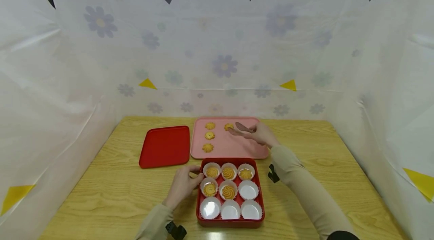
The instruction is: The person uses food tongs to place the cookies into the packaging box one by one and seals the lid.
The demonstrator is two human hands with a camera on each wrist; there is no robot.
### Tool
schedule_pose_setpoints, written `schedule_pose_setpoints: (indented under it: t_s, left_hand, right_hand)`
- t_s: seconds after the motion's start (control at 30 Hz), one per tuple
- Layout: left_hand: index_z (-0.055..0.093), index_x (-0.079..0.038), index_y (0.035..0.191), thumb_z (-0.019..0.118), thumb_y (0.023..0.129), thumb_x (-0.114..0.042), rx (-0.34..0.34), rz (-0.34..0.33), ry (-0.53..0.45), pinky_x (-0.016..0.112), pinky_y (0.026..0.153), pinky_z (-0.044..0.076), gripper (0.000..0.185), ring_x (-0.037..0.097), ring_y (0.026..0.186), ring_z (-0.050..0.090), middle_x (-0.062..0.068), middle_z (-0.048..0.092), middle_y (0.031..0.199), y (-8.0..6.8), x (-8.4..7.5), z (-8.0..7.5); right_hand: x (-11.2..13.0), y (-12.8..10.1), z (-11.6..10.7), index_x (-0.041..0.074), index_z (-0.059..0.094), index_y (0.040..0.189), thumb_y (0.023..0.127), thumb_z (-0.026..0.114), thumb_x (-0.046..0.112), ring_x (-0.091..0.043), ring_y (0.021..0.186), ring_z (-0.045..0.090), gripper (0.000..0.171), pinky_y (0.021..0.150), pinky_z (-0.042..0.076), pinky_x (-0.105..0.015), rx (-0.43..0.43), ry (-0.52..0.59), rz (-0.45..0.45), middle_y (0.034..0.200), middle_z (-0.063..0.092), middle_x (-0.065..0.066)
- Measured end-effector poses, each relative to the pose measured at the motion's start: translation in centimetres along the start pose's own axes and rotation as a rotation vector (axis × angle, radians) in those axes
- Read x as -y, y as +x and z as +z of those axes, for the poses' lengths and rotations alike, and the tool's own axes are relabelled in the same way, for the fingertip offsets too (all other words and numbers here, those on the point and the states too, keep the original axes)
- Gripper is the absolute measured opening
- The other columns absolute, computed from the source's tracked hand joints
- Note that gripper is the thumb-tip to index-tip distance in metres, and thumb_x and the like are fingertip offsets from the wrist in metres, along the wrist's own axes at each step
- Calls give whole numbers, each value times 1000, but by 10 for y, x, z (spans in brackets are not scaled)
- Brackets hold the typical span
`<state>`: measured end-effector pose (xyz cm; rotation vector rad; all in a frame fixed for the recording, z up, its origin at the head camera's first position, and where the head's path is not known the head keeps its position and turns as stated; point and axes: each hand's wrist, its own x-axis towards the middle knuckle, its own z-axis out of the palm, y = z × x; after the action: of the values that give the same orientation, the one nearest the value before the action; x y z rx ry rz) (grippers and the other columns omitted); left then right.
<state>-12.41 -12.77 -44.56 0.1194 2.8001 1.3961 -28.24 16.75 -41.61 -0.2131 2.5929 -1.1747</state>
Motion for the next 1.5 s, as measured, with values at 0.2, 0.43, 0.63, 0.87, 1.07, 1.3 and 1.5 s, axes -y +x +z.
schedule_pose_setpoints:
  t_s: [0.2,0.43,0.63,0.87,1.07,1.3,1.5]
  left_hand:
    - [73,3,110,71,88,-9,3,5,1,23,64,51,26,13,74,65,15,76,102,0,1,0]
    - [74,3,110,71,88,-10,4,10,5,23,65,52,26,14,77,66,15,76,102,0,2,-1]
    - [74,3,110,71,88,-10,8,5,-7,22,63,51,26,11,73,64,15,75,102,0,2,-1]
    - [73,4,111,71,88,-10,14,10,-16,23,63,52,26,14,75,66,15,75,102,1,2,-1]
    - [73,3,110,71,88,-10,9,15,-12,23,65,52,26,16,79,67,15,76,102,1,2,-1]
    - [73,4,110,71,88,-9,7,14,-1,22,65,51,26,17,80,67,14,76,100,2,1,0]
    - [74,4,109,71,87,-8,2,16,-1,22,66,52,25,18,82,67,14,76,98,1,1,0]
  right_hand:
    - [5,14,5,-4,73,96,93,71,21,-10,41,23,25,44,29,-27,8,-19,17,47,28,7]
    - [10,28,11,-3,69,81,94,70,22,-10,41,26,28,43,30,-27,-21,-112,56,45,27,6]
    - [15,31,17,8,60,65,94,70,24,-10,41,27,35,44,31,-27,-50,-162,55,44,29,6]
    - [22,34,25,17,48,59,92,71,32,-12,43,32,43,46,33,-28,-75,-229,60,46,34,5]
    - [28,34,26,14,47,65,94,69,29,-13,49,34,40,50,33,-29,-81,-266,66,51,37,3]
    - [31,35,29,13,49,69,96,67,25,-13,51,38,34,52,35,-29,-65,-300,67,54,42,1]
    - [32,35,31,13,46,69,97,65,32,-14,50,37,39,52,36,-29,-66,-298,72,54,39,2]
